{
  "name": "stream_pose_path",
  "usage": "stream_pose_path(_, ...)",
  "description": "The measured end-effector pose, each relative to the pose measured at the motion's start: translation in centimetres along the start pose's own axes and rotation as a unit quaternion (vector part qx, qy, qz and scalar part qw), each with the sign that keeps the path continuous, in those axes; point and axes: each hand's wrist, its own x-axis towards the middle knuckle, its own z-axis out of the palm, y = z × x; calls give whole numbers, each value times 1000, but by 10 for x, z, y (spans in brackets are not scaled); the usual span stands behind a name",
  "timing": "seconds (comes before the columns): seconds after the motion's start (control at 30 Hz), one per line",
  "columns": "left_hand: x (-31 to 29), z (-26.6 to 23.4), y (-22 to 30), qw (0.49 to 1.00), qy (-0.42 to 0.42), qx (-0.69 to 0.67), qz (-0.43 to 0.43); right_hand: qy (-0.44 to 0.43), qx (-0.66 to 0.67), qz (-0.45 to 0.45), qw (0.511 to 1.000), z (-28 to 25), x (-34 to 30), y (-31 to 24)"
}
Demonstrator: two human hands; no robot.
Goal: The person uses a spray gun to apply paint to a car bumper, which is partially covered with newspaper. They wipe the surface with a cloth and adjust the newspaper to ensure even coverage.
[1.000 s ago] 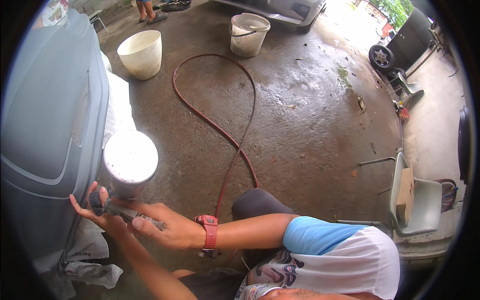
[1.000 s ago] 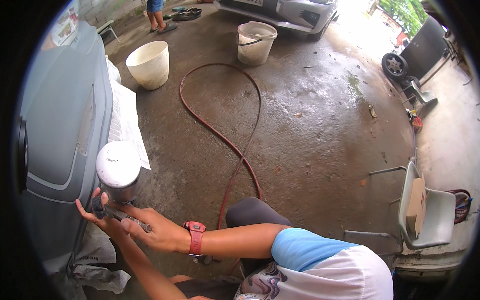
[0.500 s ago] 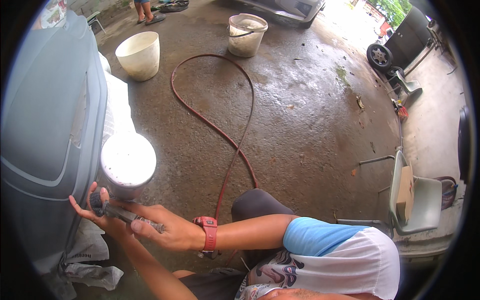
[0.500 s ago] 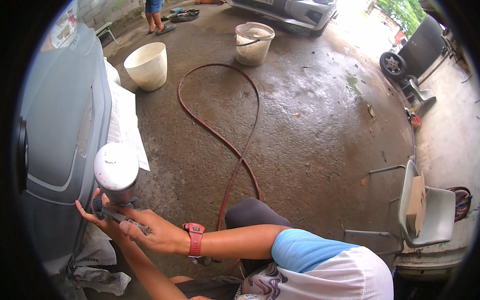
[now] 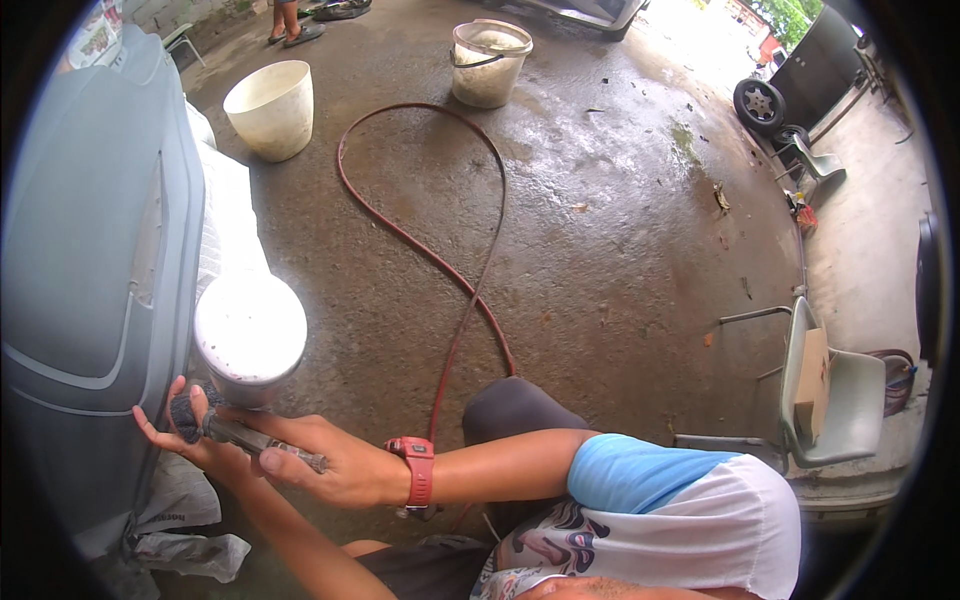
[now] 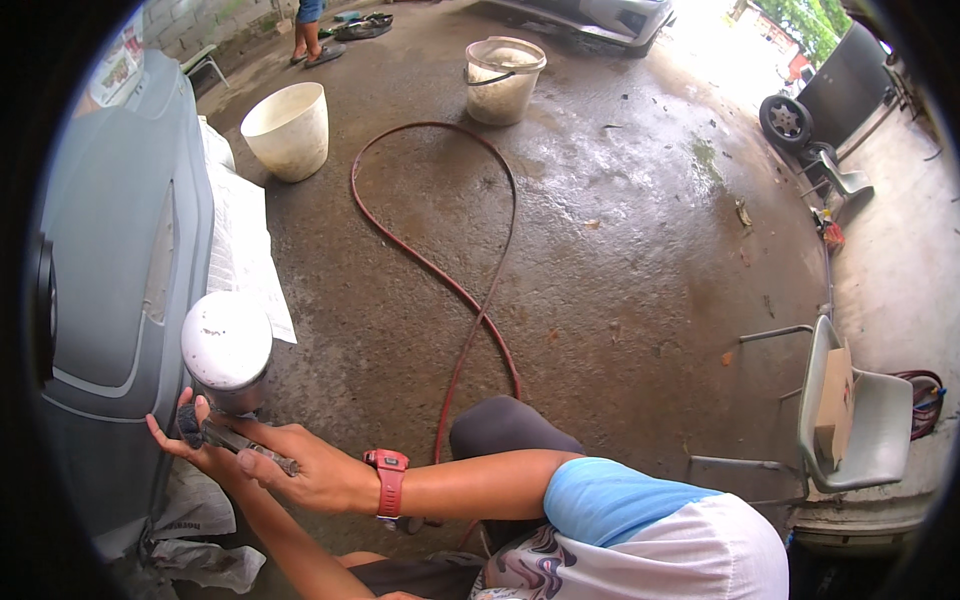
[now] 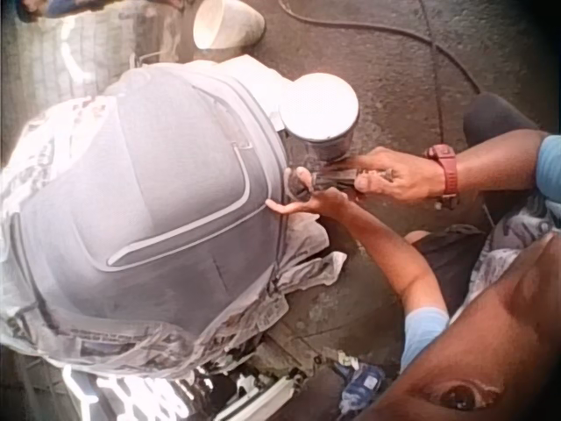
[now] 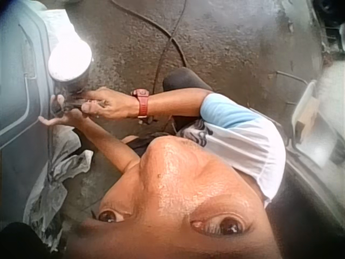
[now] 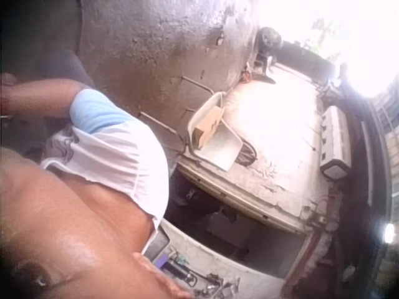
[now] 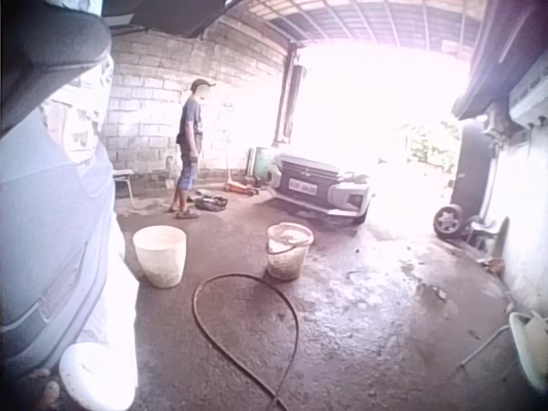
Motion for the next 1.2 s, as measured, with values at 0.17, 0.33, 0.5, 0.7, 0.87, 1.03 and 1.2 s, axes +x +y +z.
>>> stream_pose_path(0.17,1,-8,-9,998,-33,13,46,6,-2,-26,1000,8,2,-4)
stream_pose_path(0.33,-1,-3,9,999,-14,12,27,29,-14,-59,998,15,1,14)
stream_pose_path(0.5,1,-10,-2,999,-20,18,20,0,-11,-17,1000,14,2,6)
stream_pose_path(0.7,-8,-7,5,992,-101,54,48,16,-4,-31,999,17,1,10)
stream_pose_path(0.87,-4,-5,5,999,-21,7,28,4,-13,-35,999,17,3,10)
stream_pose_path(1.03,0,-11,-6,999,-36,-5,27,23,-21,-57,998,18,2,16)
stream_pose_path(1.2,0,-11,-5,999,-31,21,34,2,4,-19,1000,14,1,8)
